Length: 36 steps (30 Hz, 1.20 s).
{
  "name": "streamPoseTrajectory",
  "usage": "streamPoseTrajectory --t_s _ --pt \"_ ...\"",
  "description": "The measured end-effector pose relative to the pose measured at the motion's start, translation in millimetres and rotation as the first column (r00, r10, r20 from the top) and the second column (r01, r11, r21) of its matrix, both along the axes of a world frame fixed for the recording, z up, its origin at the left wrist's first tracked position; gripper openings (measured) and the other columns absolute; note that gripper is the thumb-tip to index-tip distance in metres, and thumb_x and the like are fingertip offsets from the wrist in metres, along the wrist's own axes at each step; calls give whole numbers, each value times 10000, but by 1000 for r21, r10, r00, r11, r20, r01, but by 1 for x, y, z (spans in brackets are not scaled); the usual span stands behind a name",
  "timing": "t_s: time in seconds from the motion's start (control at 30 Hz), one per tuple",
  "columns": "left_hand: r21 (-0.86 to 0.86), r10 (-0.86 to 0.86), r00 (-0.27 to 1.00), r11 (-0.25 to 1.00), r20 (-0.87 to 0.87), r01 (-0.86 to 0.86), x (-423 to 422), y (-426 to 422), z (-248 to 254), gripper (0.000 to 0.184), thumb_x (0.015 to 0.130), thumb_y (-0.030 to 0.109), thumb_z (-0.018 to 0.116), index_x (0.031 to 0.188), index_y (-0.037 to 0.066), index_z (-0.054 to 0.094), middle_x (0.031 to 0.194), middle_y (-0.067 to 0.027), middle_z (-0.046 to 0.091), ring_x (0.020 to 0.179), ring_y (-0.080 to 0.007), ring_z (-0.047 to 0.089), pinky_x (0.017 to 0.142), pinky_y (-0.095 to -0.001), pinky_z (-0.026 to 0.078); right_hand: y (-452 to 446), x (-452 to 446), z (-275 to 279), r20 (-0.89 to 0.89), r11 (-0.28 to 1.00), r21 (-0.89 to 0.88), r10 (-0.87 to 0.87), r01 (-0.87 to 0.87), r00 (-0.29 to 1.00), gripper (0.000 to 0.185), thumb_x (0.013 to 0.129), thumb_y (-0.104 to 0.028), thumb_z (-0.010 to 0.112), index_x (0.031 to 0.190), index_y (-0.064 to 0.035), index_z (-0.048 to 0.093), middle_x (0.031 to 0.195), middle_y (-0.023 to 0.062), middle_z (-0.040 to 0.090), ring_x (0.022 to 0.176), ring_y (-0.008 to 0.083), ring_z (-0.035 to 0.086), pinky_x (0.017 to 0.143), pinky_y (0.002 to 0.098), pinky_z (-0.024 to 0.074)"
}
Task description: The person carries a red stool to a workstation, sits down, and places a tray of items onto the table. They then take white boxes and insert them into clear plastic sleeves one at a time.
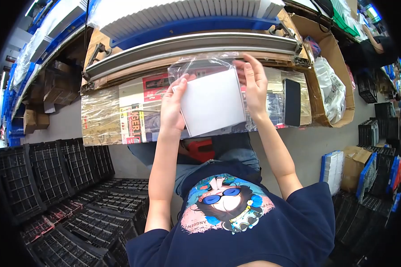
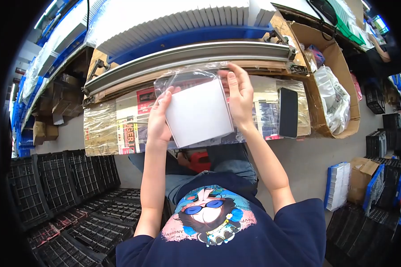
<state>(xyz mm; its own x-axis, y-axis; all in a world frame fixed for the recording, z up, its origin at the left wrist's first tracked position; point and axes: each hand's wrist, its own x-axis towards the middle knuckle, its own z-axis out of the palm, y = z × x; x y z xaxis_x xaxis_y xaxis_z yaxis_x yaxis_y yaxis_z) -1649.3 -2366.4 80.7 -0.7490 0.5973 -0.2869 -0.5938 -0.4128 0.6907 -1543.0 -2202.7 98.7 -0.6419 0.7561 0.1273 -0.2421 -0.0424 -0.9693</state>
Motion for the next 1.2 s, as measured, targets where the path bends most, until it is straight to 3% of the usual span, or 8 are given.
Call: streamPoseTrajectory --t_s 0.3,0.4,0.53,0.7,0.97,1.1,1.13,1.2 --pt "89 -41 974 996 221 22 -15 -14 2 336 905 204 612 1160 0 530 1188 -146 593 1059 -215 585 896 -359 508 -33 26 10 226 940 220 209 -259 951 638 846 -166 675 1352 33 340 1174 161 548 1054 186 556 889 291 451" --pt "75 -70 981 996 181 57 -8 -15 12 318 910 205 603 1147 3 535 1161 -146 606 1056 -205 584 903 -336 499 -35 38 8 214 937 1 340 -349 916 618 844 -143 672 1342 44 358 1146 147 562 1044 177 556 895 284 443" --pt "-20 -198 970 980 -141 197 13 -29 39 497 926 184 571 1327 -35 376 1273 -142 524 1100 -166 548 939 -289 454 -45 59 19 146 969 -169 203 -178 968 481 873 -138 644 1255 59 429 1129 127 569 1012 139 555 881 260 442" --pt "9 -400 886 911 -235 413 50 -54 37 703 821 -49 626 1418 -36 256 1339 -159 465 1202 -189 489 974 -295 429 -52 81 22 58 964 -264 48 -31 997 376 963 -197 515 1244 21 392 1137 123 548 1037 158 551 915 299 445" --pt "111 44 981 994 -189 -23 99 -30 28 337 933 18 500 1259 -35 436 1183 -117 572 1053 -153 573 914 -311 469 -97 96 11 -21 832 -546 104 -99 994 510 971 -164 485 1395 -13 246 1321 118 441 1208 185 447 1001 326 382" --pt "29 77 946 997 -314 -72 93 -35 31 318 938 48 508 1237 -41 446 1146 -119 591 1032 -138 572 900 -281 453 -70 108 -8 143 951 -303 -23 66 990 633 931 -92 540 1439 -2 173 1401 157 355 1251 204 403 1024 327 339" --pt "-2 56 933 998 -356 -60 91 -37 35 316 938 55 512 1232 -43 450 1139 -121 595 1026 -135 573 898 -273 448 -59 104 -2 110 969 -130 -196 209 974 660 917 -92 564 1443 -1 176 1425 172 314 1258 220 387 1018 314 345" --pt "-14 24 936 999 -351 -31 89 -40 40 321 934 59 520 1228 -49 452 1133 -129 599 1020 -132 572 895 -267 442 -30 108 12 187 960 245 -185 137 965 668 896 -72 592 1438 3 209 1411 178 333 1238 240 409 984 309 383"
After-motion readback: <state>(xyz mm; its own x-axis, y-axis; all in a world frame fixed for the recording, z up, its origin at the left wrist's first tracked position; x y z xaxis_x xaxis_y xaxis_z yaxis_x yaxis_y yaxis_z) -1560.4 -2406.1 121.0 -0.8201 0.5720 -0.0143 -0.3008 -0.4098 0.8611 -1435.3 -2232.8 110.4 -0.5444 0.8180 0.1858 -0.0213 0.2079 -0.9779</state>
